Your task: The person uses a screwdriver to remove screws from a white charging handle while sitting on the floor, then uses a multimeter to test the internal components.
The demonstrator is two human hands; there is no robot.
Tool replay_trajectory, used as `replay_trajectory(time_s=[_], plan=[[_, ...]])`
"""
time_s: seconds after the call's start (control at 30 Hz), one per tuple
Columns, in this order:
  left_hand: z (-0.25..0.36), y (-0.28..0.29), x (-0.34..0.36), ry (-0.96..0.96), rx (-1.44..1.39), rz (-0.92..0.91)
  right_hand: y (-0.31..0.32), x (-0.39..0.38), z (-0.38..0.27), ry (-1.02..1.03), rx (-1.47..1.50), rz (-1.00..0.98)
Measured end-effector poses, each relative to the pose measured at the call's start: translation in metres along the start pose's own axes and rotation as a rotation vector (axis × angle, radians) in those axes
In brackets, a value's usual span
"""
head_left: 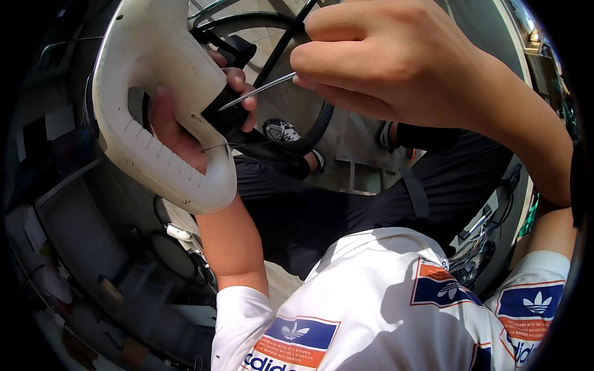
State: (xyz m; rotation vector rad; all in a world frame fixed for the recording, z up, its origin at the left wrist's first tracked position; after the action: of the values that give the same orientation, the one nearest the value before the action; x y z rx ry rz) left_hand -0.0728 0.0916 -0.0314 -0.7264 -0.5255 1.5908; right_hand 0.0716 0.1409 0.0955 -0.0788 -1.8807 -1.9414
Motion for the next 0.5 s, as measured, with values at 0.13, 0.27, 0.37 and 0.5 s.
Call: replay_trajectory(time_s=[0.13, 0.27, 0.37, 0.5], plan=[[-0.002, -0.007, -0.002, 0.038, -0.141, -0.145, 0.004, 0.006, -0.009, 0.010, -0.096, 0.063], [0.001, -0.005, 0.000, 0.042, -0.152, -0.157, -0.002, 0.006, -0.016, -0.017, -0.054, 0.097], [0.003, -0.004, -0.002, 0.030, -0.139, -0.132, -0.006, 0.006, -0.019, -0.034, -0.023, 0.122], [0.003, -0.010, 0.003, 0.036, -0.132, -0.154, -0.007, 0.005, -0.025, -0.075, -0.025, 0.144]])
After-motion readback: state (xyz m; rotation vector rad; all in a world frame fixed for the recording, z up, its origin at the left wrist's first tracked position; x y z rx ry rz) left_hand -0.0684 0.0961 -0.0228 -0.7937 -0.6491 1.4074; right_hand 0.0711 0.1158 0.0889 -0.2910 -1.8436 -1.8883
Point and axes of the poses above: each hand's wrist, its own x-axis towards the middle knuckle, its own y-axis out of the back of the hand, z = x × y, the point moved 9 cm from there along x, towards the middle knuckle, and after that the axes turned 6 degrees about y, right-handed, at the moved point
